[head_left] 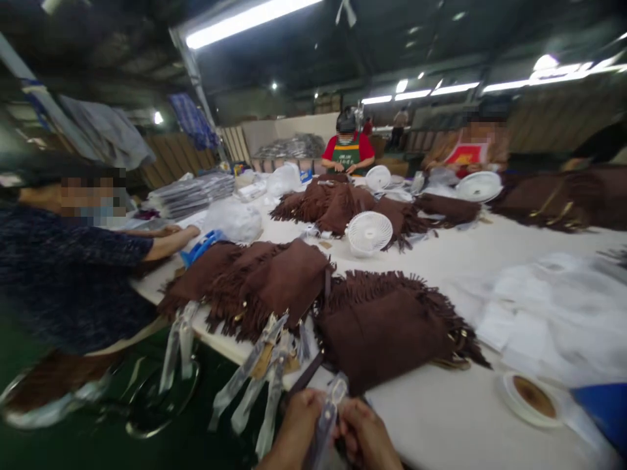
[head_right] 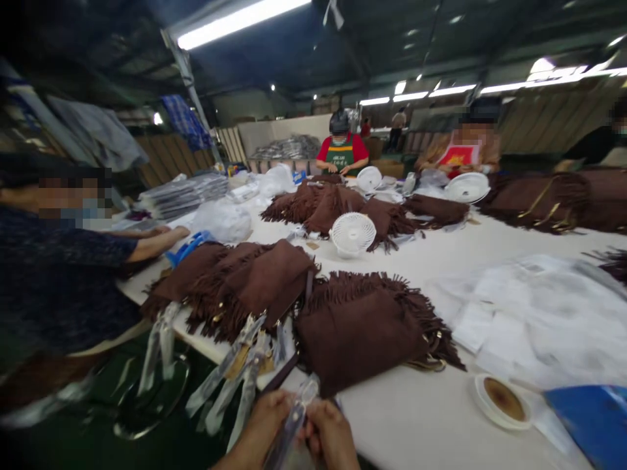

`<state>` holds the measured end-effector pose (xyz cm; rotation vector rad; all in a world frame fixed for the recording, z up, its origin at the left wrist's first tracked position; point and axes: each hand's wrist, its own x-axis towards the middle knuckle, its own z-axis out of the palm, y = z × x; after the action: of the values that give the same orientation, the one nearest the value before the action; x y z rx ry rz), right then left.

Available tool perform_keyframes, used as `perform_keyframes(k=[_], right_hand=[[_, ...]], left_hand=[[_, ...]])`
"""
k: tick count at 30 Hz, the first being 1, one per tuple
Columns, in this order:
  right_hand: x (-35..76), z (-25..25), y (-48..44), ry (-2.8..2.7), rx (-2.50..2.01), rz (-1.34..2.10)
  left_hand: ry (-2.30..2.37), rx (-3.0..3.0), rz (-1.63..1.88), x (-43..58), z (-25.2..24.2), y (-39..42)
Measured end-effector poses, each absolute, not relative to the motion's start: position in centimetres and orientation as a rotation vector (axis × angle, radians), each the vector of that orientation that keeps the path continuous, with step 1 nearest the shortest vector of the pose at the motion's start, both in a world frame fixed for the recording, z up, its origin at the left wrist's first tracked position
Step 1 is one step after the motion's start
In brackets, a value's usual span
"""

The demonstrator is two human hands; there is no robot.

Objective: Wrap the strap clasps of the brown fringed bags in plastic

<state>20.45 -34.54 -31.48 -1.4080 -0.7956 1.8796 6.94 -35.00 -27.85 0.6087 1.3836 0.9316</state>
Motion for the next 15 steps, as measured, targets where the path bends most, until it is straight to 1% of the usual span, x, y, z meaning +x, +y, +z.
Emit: perform_keyframes(k=[3,7,15], right_hand=[[20.4,-31.4,-34.7,-0.676,-1.369,1.927],[20.6,-31.0,-34.5,-0.688,-1.417,1.916],[20.1,-31.5,-34.5,-0.753,-1.448,1.810]], left_hand=[[1.396,0.658,0.922,7.2,-27.0,-35.3],[1.439,0.677,0.914,7.5,-26.2,-35.0],[1.562,0.727,0.934,7.9,-26.9,-34.3]])
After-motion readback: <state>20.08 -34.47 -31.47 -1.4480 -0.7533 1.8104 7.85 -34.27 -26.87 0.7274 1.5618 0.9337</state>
